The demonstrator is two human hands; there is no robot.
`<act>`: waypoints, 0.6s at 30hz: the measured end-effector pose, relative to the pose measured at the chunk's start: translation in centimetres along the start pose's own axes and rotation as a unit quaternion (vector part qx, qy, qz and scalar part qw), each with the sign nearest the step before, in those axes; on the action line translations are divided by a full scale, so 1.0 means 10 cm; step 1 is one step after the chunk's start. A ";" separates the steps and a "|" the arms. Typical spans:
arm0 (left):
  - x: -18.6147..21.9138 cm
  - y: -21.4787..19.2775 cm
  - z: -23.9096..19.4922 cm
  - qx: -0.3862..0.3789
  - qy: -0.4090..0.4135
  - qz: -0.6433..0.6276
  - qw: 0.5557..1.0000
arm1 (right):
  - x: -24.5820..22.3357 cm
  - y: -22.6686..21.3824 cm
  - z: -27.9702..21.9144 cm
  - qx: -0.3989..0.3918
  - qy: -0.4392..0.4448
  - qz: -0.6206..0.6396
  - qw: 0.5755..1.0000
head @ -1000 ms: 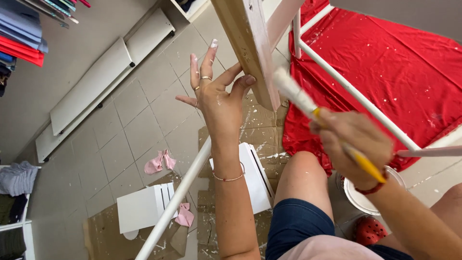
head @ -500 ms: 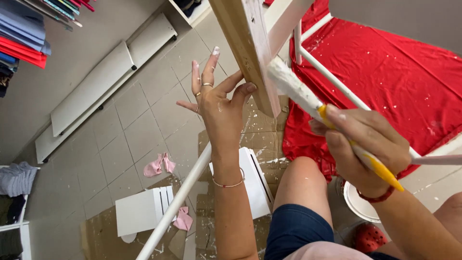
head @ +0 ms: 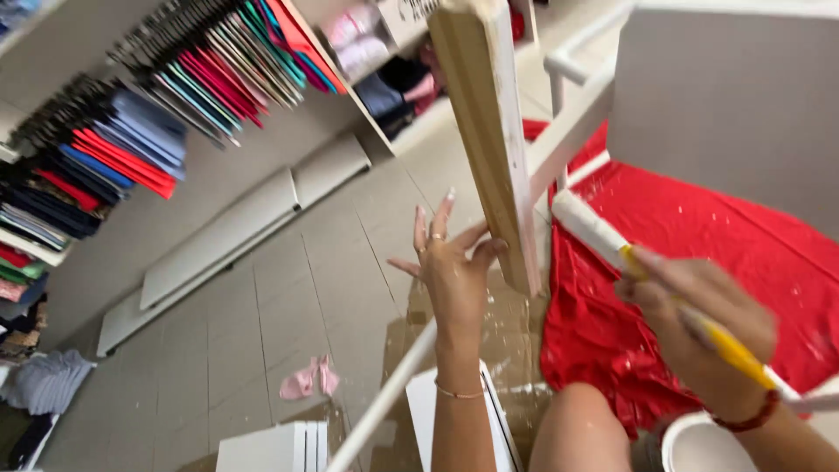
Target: The person paints a wooden furniture frame white using a paintbrush and a bucket of white paint. They repeatedly dip the brush into the paint and apply it to various parts of the frame while sitting on the floor.
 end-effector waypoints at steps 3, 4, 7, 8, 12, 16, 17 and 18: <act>-0.01 -0.04 -0.05 -0.023 -0.026 -0.033 0.999 | -0.20 -0.09 0.50 0.043 -0.086 0.035 0.995; -0.04 -0.03 -0.06 -0.021 -0.022 -0.035 0.999 | -0.25 -0.10 0.67 0.046 -0.133 0.043 0.989; -0.08 -0.04 -0.07 -0.009 -0.011 -0.024 1.000 | -0.42 0.00 0.92 0.062 -0.159 0.043 0.984; -0.09 -0.06 -0.06 -0.004 -0.009 -0.025 1.000 | -0.49 0.01 0.93 0.064 -0.164 0.045 0.983; -0.09 -0.08 -0.04 -0.017 -0.014 -0.025 0.999 | -0.63 -0.02 0.85 -0.019 -0.121 0.004 0.993; -0.11 -0.09 -0.02 -0.019 -0.011 -0.017 1.000 | -0.80 -0.18 0.82 -0.061 -0.037 0.005 0.997; -0.12 -0.08 -0.03 -0.016 -0.010 -0.019 1.000 | -0.79 -0.19 0.88 -0.061 -0.041 0.005 0.997; -0.13 -0.08 -0.03 -0.011 -0.003 -0.015 1.000 | -0.79 -0.20 0.94 -0.032 -0.068 0.037 0.997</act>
Point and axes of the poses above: each hand's wrist, its own z-axis towards the middle knuckle, its own y-axis out of the palm, x = y × z, the point moved 1 cm from there along z, towards the middle knuckle, and after that the axes turned 1 degree about -z, right-handed, at the moved point
